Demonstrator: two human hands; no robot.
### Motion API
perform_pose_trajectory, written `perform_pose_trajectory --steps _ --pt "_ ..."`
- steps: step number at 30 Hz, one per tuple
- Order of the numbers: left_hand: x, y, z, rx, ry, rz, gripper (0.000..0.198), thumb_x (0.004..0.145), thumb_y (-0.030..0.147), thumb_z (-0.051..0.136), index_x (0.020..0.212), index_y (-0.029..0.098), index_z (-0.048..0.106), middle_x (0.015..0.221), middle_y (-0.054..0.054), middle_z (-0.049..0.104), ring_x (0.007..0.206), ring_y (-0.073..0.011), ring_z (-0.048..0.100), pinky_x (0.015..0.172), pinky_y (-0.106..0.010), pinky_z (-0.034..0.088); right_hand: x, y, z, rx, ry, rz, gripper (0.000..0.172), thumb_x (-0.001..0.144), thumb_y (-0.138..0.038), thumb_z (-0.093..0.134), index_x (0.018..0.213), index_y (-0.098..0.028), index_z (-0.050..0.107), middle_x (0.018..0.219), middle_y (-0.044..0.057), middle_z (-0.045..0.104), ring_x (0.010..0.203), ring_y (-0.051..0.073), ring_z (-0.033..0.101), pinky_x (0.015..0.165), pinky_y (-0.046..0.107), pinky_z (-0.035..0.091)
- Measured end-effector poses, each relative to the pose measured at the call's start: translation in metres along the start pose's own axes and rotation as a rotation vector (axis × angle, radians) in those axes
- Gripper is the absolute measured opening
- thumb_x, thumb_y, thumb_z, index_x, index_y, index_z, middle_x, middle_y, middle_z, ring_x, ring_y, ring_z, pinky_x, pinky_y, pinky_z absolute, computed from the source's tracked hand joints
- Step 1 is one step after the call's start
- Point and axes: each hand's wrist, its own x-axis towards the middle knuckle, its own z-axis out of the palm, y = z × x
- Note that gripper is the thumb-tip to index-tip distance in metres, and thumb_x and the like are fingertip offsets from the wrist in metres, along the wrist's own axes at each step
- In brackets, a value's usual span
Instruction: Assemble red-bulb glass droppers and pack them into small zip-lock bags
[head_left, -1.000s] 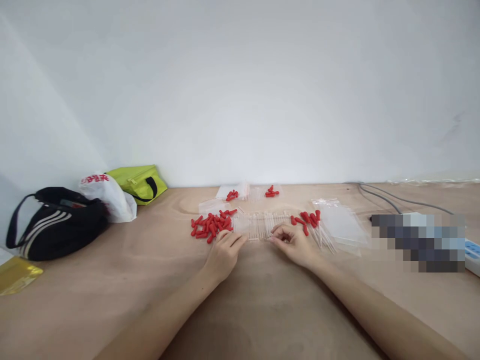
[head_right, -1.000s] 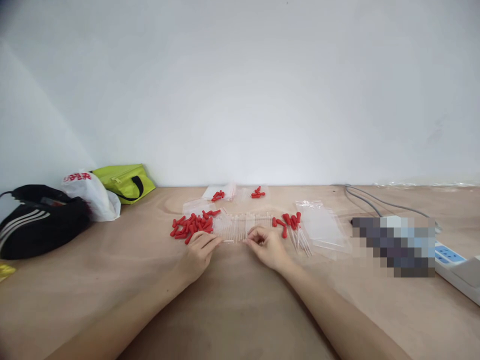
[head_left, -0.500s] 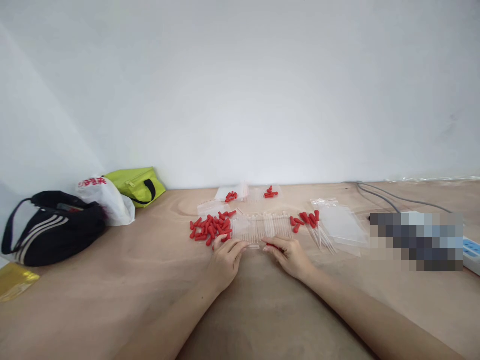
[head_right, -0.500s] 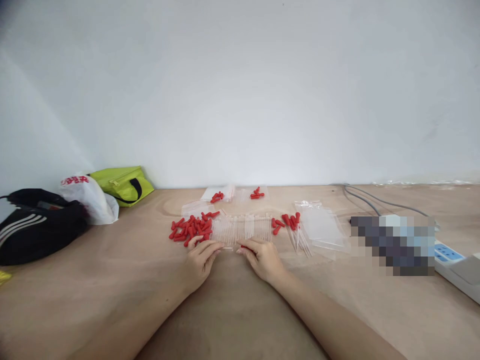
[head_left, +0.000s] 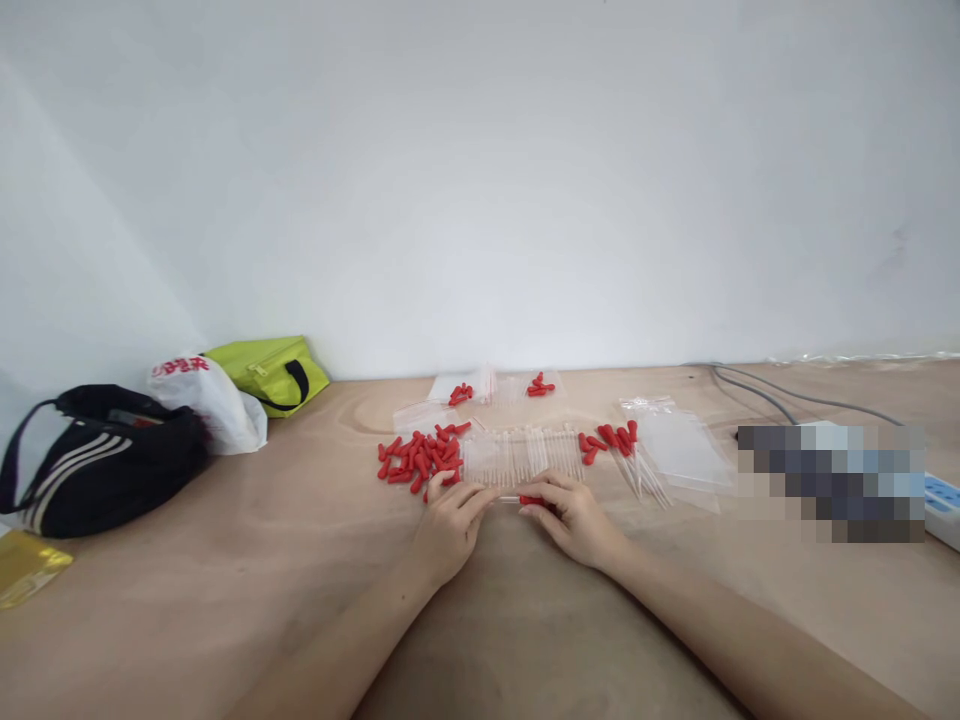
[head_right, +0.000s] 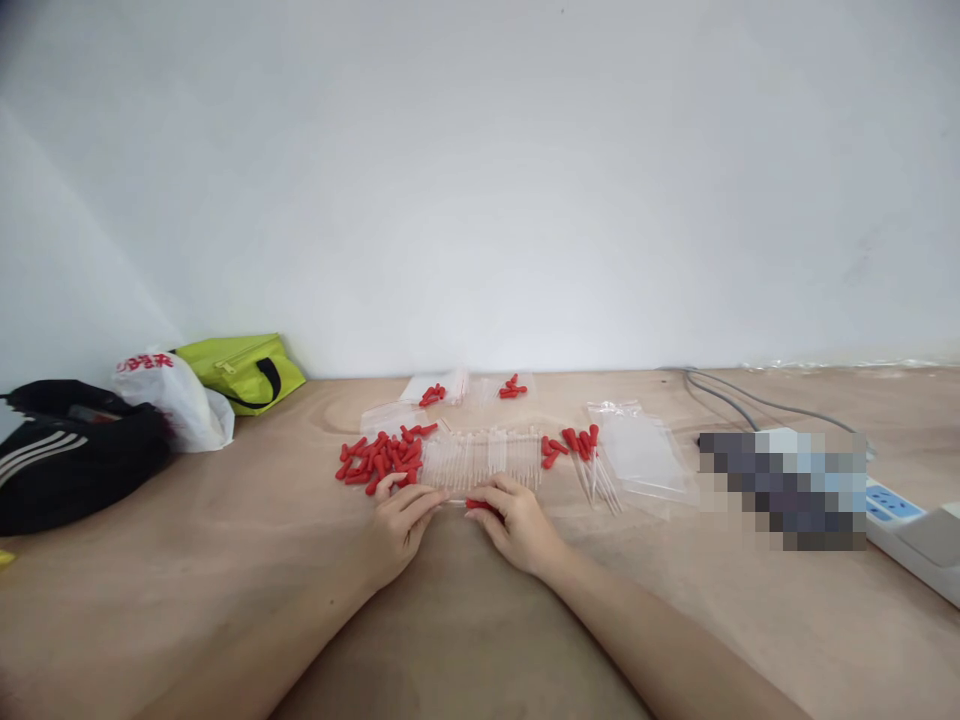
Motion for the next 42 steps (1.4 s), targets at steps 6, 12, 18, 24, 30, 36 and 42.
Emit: perform_pose_trajectory --steps 6,12,18,24,30,36,42 --pt "-0.002 0.001 0.003 -0.028 -0.028 0.013 0.027 0.087 0.012 0.038 0.095 0.024 0.061 0.081 0.000 0.068 0.070 -0.0123 0.060 0.082 -0.036 0.027 0.000 0.001 0.000 0.038 0.008 -0.008 0.018 0.082 -0.019 0.049 0.094 -0.021 0.063 0.087 0.005 0.064 0.079 0.014 0.060 0.072 0.027 0.049" --pt "-0.001 0.004 0.002 -0.083 -0.024 0.033 0.028 0.084 0.008 0.038 0.096 0.022 0.060 0.082 -0.002 0.068 0.068 -0.0132 0.060 0.072 -0.034 0.028 -0.001 0.001 -0.001 0.019 0.001 -0.047 0.017 0.084 -0.019 0.046 0.086 -0.018 0.062 0.080 0.005 0.063 0.074 0.013 0.059 0.067 0.024 0.048" --pt "0.003 0.012 -0.002 -0.059 -0.075 0.028 0.031 0.081 0.006 0.037 0.093 0.021 0.061 0.081 -0.003 0.069 0.067 -0.0144 0.059 0.069 -0.034 0.026 -0.003 0.005 0.000 -0.088 -0.039 -0.081 0.017 0.085 -0.026 0.046 0.082 -0.018 0.060 0.074 0.005 0.060 0.067 0.013 0.057 0.061 0.023 0.046" --pt "0.003 0.018 -0.001 -0.062 -0.030 0.029 0.029 0.079 0.004 0.038 0.091 0.020 0.060 0.075 -0.001 0.068 0.065 -0.0130 0.059 0.071 -0.034 0.026 -0.003 0.002 -0.001 -0.117 -0.075 -0.086 0.014 0.084 -0.027 0.047 0.082 -0.018 0.058 0.076 0.004 0.062 0.068 0.013 0.057 0.061 0.023 0.044" --pt "0.002 0.022 0.000 -0.073 -0.034 0.029 0.028 0.079 0.005 0.039 0.091 0.020 0.060 0.073 0.000 0.068 0.065 -0.0129 0.059 0.071 -0.033 0.027 -0.004 0.000 -0.001 -0.266 -0.098 -0.114 0.018 0.085 -0.029 0.045 0.080 -0.019 0.058 0.075 0.004 0.063 0.067 0.014 0.057 0.058 0.023 0.041" --pt "0.004 0.025 0.000 -0.076 -0.074 -0.023 0.030 0.082 0.007 0.037 0.091 0.022 0.061 0.074 -0.001 0.068 0.066 -0.0145 0.060 0.075 -0.036 0.026 -0.001 -0.002 0.001 -0.343 -0.110 -0.139 0.020 0.086 -0.027 0.042 0.083 -0.019 0.061 0.079 0.005 0.063 0.070 0.015 0.056 0.061 0.025 0.040" --pt "0.009 0.024 -0.005 0.061 0.002 -0.091 0.022 0.087 0.023 0.042 0.104 0.022 0.056 0.095 -0.005 0.067 0.086 -0.0194 0.059 0.088 -0.041 0.022 0.015 -0.004 -0.020 -0.617 -0.078 -0.165 0.020 0.083 -0.025 0.048 0.077 -0.019 0.065 0.073 0.008 0.059 0.071 0.019 0.051 0.063 0.031 0.036"
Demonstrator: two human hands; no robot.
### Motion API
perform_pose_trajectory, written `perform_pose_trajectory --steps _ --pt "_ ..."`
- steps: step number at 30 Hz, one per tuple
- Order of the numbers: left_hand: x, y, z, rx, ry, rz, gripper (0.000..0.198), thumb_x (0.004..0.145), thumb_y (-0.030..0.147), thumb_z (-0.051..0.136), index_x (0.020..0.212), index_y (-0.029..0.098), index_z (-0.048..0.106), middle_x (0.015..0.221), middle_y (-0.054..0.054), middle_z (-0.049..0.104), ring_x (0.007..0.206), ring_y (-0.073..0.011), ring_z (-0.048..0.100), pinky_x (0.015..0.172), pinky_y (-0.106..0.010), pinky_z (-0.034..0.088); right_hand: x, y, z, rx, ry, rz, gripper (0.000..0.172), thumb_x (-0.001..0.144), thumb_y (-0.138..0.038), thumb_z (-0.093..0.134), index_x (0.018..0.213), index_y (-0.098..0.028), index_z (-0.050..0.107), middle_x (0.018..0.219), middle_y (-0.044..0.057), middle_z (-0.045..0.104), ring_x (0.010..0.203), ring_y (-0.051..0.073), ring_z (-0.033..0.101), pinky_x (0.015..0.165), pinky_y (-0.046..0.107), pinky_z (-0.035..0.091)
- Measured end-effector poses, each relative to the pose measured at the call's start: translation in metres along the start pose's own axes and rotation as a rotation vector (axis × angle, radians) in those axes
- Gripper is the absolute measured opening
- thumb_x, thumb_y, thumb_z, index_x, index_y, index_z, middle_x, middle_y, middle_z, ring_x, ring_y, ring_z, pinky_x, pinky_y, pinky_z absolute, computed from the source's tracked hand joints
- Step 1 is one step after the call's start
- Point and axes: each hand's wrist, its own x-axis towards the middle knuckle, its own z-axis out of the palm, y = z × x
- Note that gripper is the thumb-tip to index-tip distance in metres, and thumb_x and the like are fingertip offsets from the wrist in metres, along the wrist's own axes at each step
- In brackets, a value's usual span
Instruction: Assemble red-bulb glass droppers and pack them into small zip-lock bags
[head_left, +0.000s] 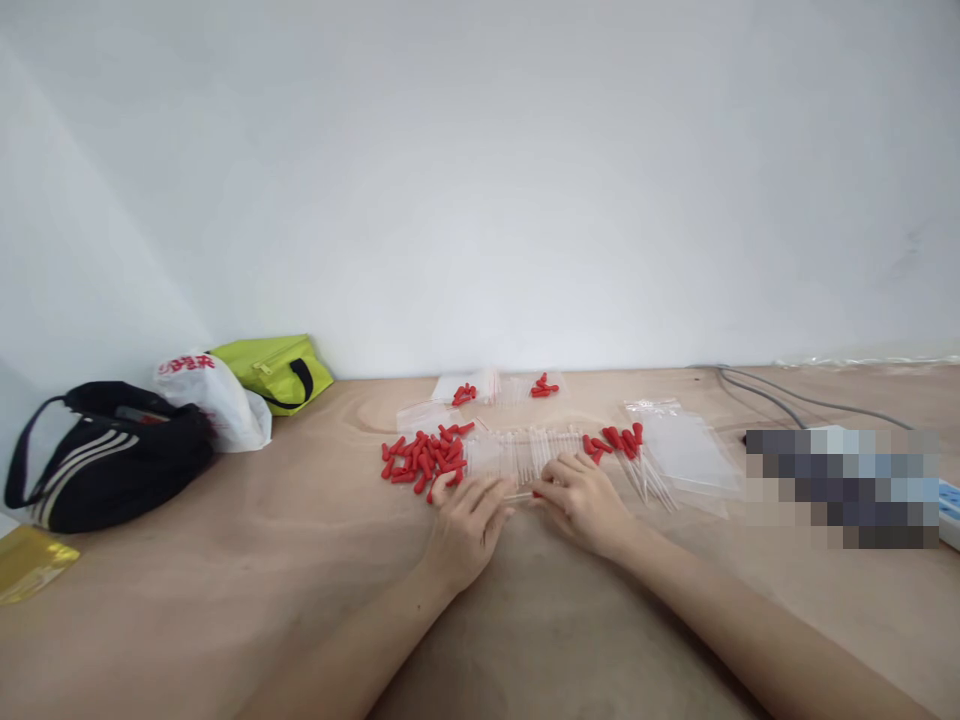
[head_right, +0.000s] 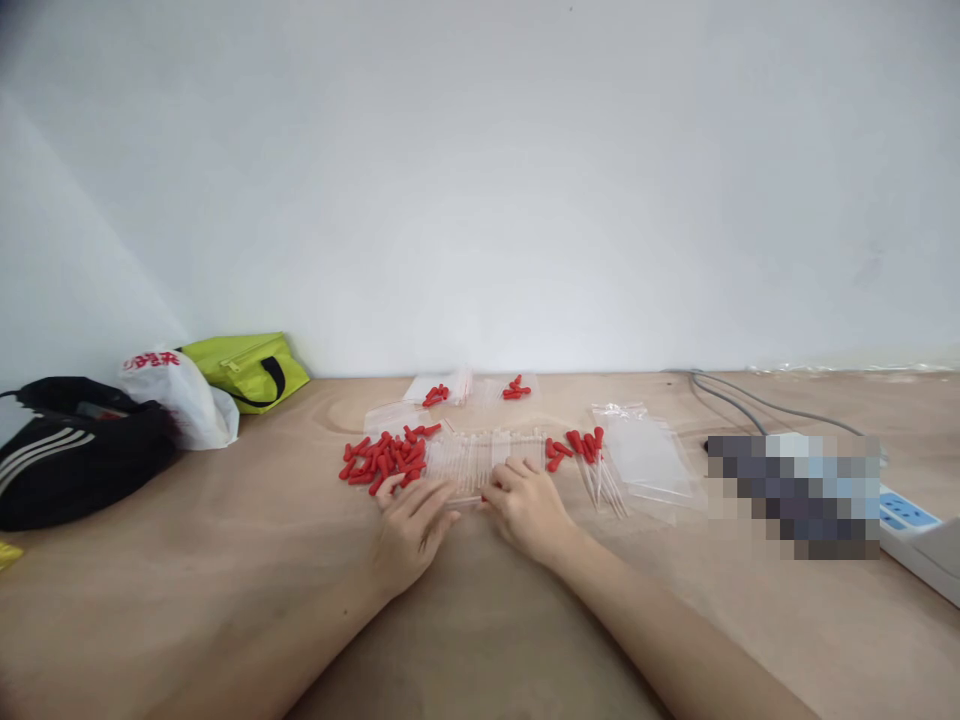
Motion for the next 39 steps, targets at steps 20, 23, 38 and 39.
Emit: perform_pose_trajectory --steps 20,23,38,39 --pt "0.002 -0.007 0.002 0.091 -0.094 -0.149 0.024 0.077 0.022 0.054 0.101 0.021 0.056 0.099 -0.008 0.061 0.096 -0.0248 0.052 0.090 -0.048 0.022 -0.024 0.136 -0.061 0.506 0.253 0.829 0.035 0.070 -0.051 0.056 0.081 -0.019 0.065 0.069 0.005 0.065 0.059 0.016 0.056 0.054 0.029 0.045" --pt "0.003 -0.006 0.002 0.091 -0.100 -0.149 0.021 0.077 0.023 0.054 0.097 0.022 0.057 0.098 -0.007 0.061 0.095 -0.0246 0.052 0.090 -0.048 0.022 -0.023 0.133 -0.038 0.247 0.132 0.771 0.030 0.076 -0.042 0.049 0.085 -0.020 0.067 0.083 0.007 0.068 0.074 0.020 0.061 0.066 0.031 0.047" --pt "0.031 0.003 0.033 0.146 -0.004 -0.258 0.013 0.075 0.024 0.058 0.087 0.022 0.062 0.094 -0.006 0.061 0.091 -0.0254 0.051 0.089 -0.051 0.024 -0.016 0.110 -0.025 0.189 -0.270 0.324 0.013 0.071 -0.030 0.056 0.072 -0.022 0.066 0.067 0.002 0.061 0.068 0.016 0.055 0.064 0.027 0.041" --pt "0.034 0.004 0.035 0.145 0.000 -0.283 0.011 0.075 0.025 0.058 0.085 0.022 0.062 0.094 -0.006 0.061 0.090 -0.0256 0.051 0.087 -0.051 0.025 -0.014 0.107 -0.026 0.211 -0.309 0.289 0.010 0.070 -0.027 0.057 0.072 -0.022 0.066 0.069 0.002 0.061 0.070 0.017 0.055 0.065 0.027 0.041"
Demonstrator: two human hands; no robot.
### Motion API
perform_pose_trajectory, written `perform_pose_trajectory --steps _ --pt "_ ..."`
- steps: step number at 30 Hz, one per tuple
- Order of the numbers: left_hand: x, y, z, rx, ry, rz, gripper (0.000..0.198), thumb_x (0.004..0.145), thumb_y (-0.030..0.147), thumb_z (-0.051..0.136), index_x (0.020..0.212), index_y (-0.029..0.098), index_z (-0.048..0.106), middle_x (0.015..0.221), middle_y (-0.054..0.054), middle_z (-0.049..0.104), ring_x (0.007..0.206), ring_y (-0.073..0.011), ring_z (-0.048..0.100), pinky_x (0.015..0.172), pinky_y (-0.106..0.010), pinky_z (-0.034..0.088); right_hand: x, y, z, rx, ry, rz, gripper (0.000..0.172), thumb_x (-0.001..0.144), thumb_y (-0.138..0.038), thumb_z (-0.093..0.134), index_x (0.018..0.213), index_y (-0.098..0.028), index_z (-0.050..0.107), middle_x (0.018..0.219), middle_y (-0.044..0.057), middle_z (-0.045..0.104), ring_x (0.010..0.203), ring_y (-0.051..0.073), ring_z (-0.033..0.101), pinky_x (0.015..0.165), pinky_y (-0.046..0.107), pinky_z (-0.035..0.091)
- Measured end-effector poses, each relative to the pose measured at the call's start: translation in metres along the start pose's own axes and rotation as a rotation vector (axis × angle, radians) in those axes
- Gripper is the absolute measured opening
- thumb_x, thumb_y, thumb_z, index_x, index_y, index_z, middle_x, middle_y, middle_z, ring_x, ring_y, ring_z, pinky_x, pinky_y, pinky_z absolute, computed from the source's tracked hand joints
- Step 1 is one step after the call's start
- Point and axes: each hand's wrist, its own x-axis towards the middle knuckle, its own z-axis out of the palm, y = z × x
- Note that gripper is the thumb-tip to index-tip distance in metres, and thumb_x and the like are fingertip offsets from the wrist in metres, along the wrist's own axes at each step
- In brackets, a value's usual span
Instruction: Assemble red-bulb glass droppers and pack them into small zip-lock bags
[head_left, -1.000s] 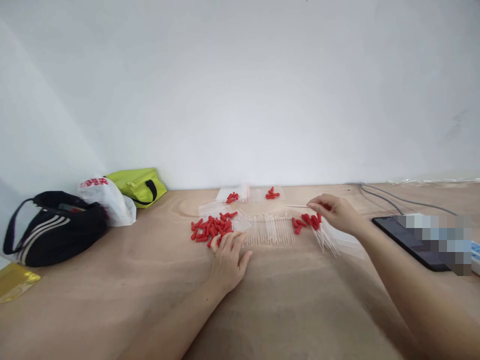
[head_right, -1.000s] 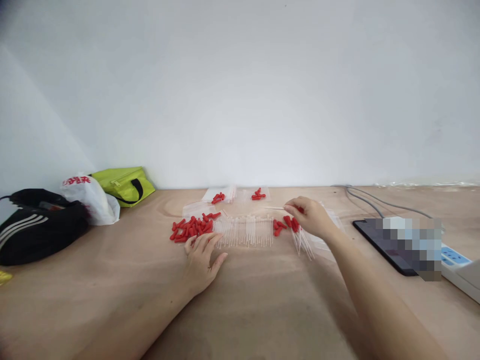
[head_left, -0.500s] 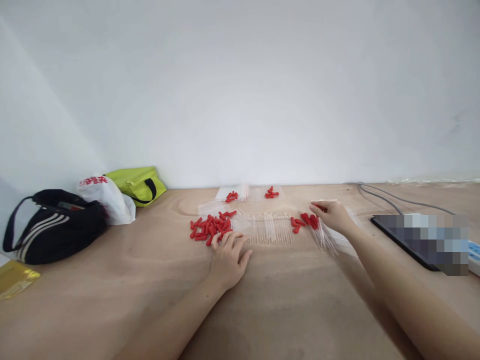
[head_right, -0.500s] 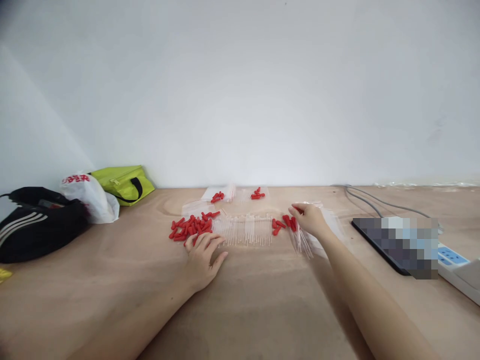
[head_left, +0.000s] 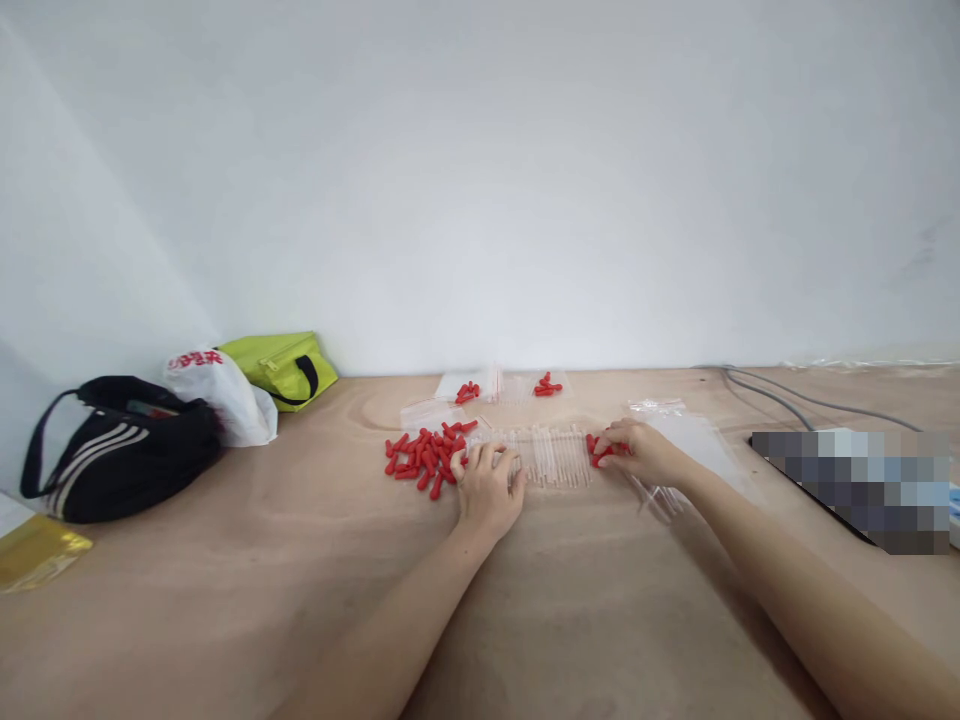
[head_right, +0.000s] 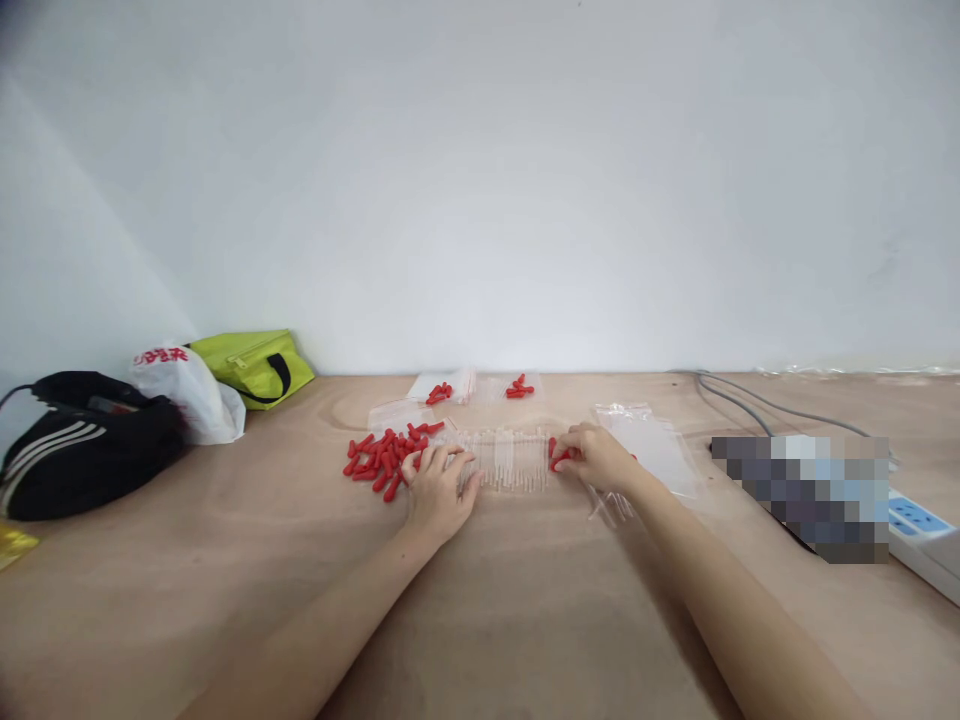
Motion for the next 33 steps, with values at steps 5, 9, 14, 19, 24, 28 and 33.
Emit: perform_pose_trajectory --steps 5,9,14,19,24,28,33 --pt "0.018 0.016 0.010 0.020 -0.036 -0.114 0.010 0.073 0.030 0.060 0.075 0.021 0.064 0.091 -0.007 0.060 0.090 -0.0275 0.049 0.083 -0.052 0.028 -0.002 -0.004 0.001 0.036 -0.074 -0.004 0.012 0.070 -0.023 0.056 0.078 -0.022 0.065 0.073 0.001 0.062 0.069 0.015 0.055 0.064 0.026 0.042" --pt "0.032 0.025 0.020 0.071 -0.115 -0.172 0.018 0.070 0.036 0.062 0.069 0.018 0.065 0.088 -0.010 0.059 0.091 -0.0301 0.048 0.082 -0.052 0.029 -0.002 -0.001 0.006 0.061 -0.059 0.056 0.013 0.072 -0.027 0.055 0.079 -0.020 0.063 0.070 0.001 0.060 0.061 0.013 0.053 0.059 0.025 0.041" --pt "0.044 0.028 0.029 0.157 -0.163 -0.244 0.021 0.069 0.034 0.060 0.064 0.015 0.066 0.087 -0.015 0.059 0.093 -0.0340 0.047 0.080 -0.051 0.031 -0.002 -0.002 0.006 0.050 -0.073 0.016 0.013 0.073 -0.026 0.055 0.080 -0.020 0.064 0.071 0.001 0.059 0.063 0.013 0.053 0.061 0.025 0.042" --pt "0.050 0.032 0.031 0.195 -0.179 -0.276 0.018 0.070 0.028 0.057 0.068 0.014 0.068 0.088 -0.017 0.060 0.092 -0.0342 0.048 0.078 -0.051 0.032 -0.002 -0.004 0.004 0.021 -0.052 -0.049 0.013 0.073 -0.020 0.054 0.080 -0.021 0.064 0.077 0.003 0.058 0.069 0.015 0.055 0.065 0.026 0.042" --pt "0.052 0.035 0.031 0.185 -0.223 -0.288 0.015 0.069 0.022 0.057 0.070 0.011 0.067 0.089 -0.018 0.060 0.093 -0.0344 0.048 0.078 -0.049 0.033 -0.001 -0.001 0.007 0.146 0.116 -0.016 0.010 0.073 -0.025 0.055 0.075 -0.020 0.063 0.074 0.003 0.054 0.066 0.014 0.054 0.065 0.028 0.043" --pt "0.054 0.032 0.021 0.144 -0.245 -0.265 0.019 0.077 0.023 0.050 0.074 0.011 0.065 0.092 -0.018 0.060 0.096 -0.0349 0.048 0.075 -0.047 0.035 0.002 -0.006 0.014 0.574 0.273 0.171 0.023 0.075 -0.040 0.053 0.082 -0.019 0.058 0.066 0.001 0.055 0.056 0.013 0.052 0.054 0.027 0.042" --pt "0.033 0.014 -0.007 0.039 -0.265 -0.084 0.013 0.085 0.022 0.046 0.085 0.017 0.057 0.086 -0.005 0.064 0.087 -0.0214 0.055 0.082 -0.038 0.033 0.005 -0.032 0.024 0.948 0.353 0.289 0.030 0.066 -0.044 0.063 0.079 -0.018 0.055 0.065 0.000 0.058 0.060 0.013 0.056 0.056 0.025 0.043"
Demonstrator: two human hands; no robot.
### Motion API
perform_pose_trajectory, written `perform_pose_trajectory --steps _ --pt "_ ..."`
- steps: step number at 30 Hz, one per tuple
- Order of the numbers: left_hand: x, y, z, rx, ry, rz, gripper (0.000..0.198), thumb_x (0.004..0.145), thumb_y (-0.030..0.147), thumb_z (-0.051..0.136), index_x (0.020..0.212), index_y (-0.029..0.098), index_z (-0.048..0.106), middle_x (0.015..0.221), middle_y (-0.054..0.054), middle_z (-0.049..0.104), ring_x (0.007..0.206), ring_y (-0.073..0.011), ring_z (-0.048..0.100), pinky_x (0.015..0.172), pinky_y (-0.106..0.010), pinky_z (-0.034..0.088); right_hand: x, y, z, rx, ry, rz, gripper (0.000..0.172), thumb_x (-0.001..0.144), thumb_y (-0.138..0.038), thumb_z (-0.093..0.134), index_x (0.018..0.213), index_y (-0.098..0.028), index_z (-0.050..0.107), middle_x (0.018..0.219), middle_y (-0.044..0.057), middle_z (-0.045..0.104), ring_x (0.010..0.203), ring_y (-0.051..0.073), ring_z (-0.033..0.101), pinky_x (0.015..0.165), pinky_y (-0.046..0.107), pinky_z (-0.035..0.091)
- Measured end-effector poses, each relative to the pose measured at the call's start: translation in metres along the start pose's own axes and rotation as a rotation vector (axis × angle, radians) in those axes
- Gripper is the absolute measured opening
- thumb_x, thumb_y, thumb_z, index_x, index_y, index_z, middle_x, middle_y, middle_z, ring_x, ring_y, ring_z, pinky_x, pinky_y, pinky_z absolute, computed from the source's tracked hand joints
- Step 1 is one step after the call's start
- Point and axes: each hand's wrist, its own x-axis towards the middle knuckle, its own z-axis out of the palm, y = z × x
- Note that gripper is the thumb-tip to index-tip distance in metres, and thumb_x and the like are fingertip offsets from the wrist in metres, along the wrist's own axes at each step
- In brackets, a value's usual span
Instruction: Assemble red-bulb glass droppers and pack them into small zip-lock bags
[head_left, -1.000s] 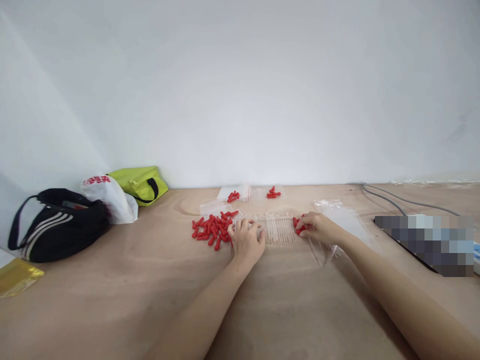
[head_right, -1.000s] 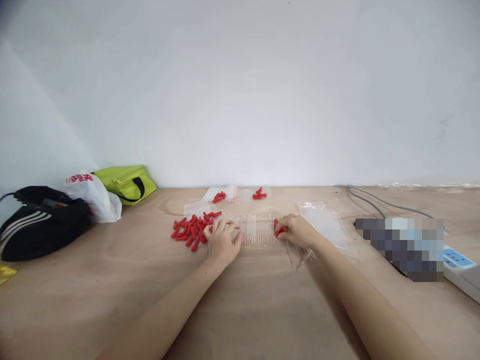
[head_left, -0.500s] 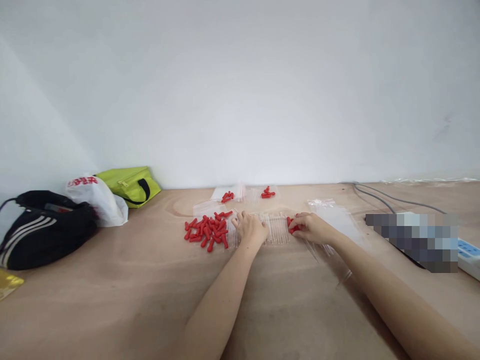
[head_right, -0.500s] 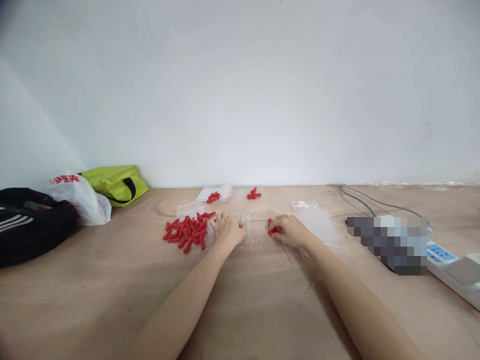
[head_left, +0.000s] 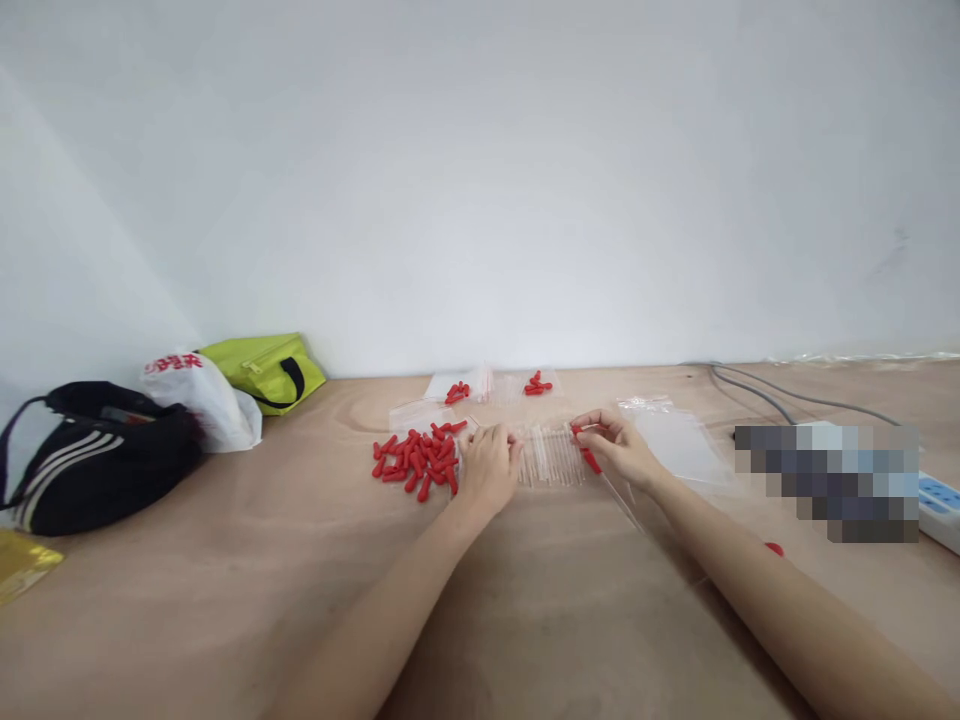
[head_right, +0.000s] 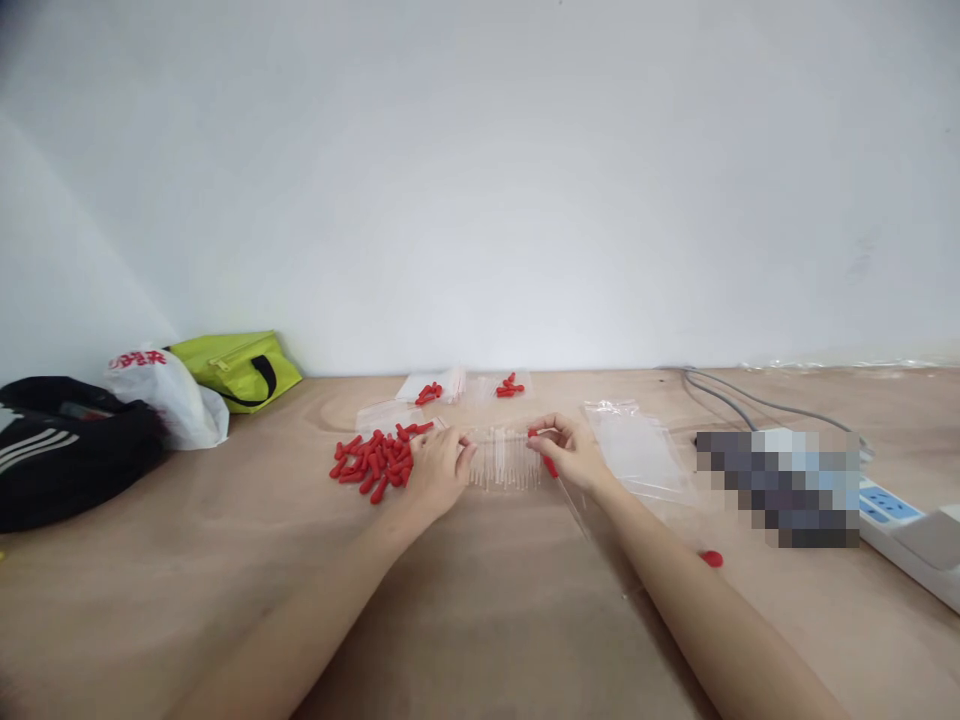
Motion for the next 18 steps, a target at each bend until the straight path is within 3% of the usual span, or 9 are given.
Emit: perform_pose_trajectory --steps 2,4,7,9,12,18 --pt "-0.019 -0.016 -0.005 -0.042 0.043 0.147 0.013 0.086 0.019 0.044 0.081 0.017 0.055 0.078 -0.002 0.064 0.076 -0.0173 0.057 0.085 -0.038 0.029 -0.005 -0.002 0.012 0.007 -0.017 -0.022 0.028 0.065 -0.044 0.064 0.068 -0.018 0.056 0.069 0.002 0.060 0.062 0.013 0.056 0.057 0.026 0.044" --pt "-0.039 -0.034 -0.007 -0.082 0.173 0.289 0.016 0.088 0.017 0.041 0.080 0.017 0.055 0.072 -0.001 0.064 0.068 -0.0151 0.057 0.083 -0.036 0.028 -0.011 -0.003 0.024 -0.032 -0.028 -0.052 0.028 0.065 -0.043 0.064 0.060 -0.017 0.053 0.070 0.002 0.060 0.062 0.012 0.055 0.057 0.026 0.044" --pt "-0.060 -0.057 -0.008 -0.090 0.301 0.443 0.021 0.090 0.016 0.036 0.091 0.018 0.056 0.076 -0.001 0.066 0.067 -0.0143 0.059 0.079 -0.033 0.028 -0.023 -0.004 0.041 -0.131 -0.030 -0.071 0.025 0.064 -0.036 0.066 0.080 -0.018 0.057 0.072 0.001 0.060 0.059 0.012 0.055 0.055 0.025 0.043" --pt "-0.066 -0.065 -0.010 -0.098 0.318 0.460 0.022 0.090 0.016 0.035 0.090 0.018 0.057 0.076 -0.001 0.067 0.068 -0.0138 0.059 0.078 -0.032 0.028 -0.032 -0.005 0.052 -0.167 -0.051 -0.074 0.034 0.064 -0.033 0.066 0.094 -0.019 0.057 0.080 0.002 0.061 0.059 0.011 0.055 0.055 0.025 0.044" --pt "-0.067 -0.068 -0.012 -0.116 0.299 0.434 0.022 0.090 0.017 0.036 0.086 0.018 0.057 0.077 -0.002 0.066 0.071 -0.0140 0.060 0.078 -0.032 0.028 -0.046 -0.006 0.065 -0.216 -0.147 -0.106 0.020 0.069 -0.031 0.062 0.085 -0.019 0.063 0.091 0.005 0.061 0.068 0.013 0.058 0.061 0.027 0.046" --pt "-0.065 -0.064 -0.011 -0.142 0.246 0.431 0.023 0.090 0.018 0.035 0.084 0.018 0.057 0.075 0.000 0.066 0.069 -0.0140 0.060 0.079 -0.034 0.026 -0.057 -0.003 0.073 -0.326 -0.206 -0.153 0.014 0.076 -0.026 0.055 0.083 -0.020 0.065 0.079 0.004 0.065 0.074 0.016 0.058 0.067 0.030 0.046"
